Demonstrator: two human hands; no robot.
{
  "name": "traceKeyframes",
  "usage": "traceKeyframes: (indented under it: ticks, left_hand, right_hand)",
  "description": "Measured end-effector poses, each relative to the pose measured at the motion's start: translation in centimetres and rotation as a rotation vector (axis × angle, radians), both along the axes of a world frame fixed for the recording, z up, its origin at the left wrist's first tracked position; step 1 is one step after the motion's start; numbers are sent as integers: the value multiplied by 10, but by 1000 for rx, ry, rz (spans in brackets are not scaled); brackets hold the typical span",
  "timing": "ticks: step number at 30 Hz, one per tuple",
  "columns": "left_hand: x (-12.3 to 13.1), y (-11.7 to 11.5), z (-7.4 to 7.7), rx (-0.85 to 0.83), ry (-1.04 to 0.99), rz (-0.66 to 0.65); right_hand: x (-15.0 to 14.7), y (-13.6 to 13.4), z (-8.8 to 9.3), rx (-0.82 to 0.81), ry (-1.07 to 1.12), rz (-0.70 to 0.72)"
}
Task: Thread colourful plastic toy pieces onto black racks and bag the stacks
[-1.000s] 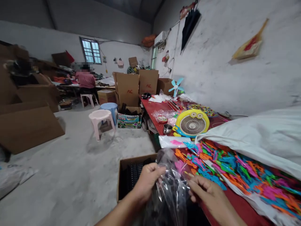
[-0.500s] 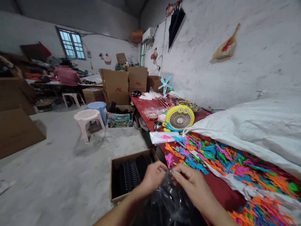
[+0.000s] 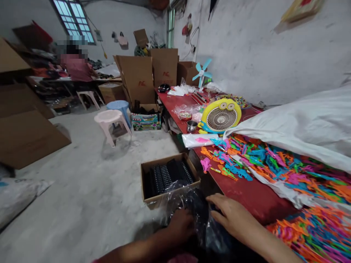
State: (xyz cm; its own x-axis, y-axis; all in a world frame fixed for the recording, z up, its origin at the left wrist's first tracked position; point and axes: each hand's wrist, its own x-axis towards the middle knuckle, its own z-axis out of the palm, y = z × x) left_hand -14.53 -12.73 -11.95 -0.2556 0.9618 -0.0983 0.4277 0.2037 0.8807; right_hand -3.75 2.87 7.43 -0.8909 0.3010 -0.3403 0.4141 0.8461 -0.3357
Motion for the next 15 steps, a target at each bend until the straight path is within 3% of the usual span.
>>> traceKeyframes:
  ticks: [2, 4, 8, 10, 12, 15]
  left_hand:
    - [-9, 8, 7, 35, -83, 54]
    - [-22, 17, 23, 69, -177, 92]
    - [-43, 27, 80, 225, -709, 224]
    - [-48, 29, 110, 257, -875, 254]
    - [-53, 30, 131, 267, -881, 280]
    - [-64, 29, 144, 257, -713, 335]
  right_hand:
    - [-2, -3, -5, -3, -40, 24]
    - [-3, -5, -8, -5, -12, 26]
    - [-7, -3, -7, -22, 167, -16]
    - [-12, -1, -3, -40, 245, -28]
    - [-15, 4, 3, -38, 278, -51]
    - [-14, 14, 17, -23, 323, -108]
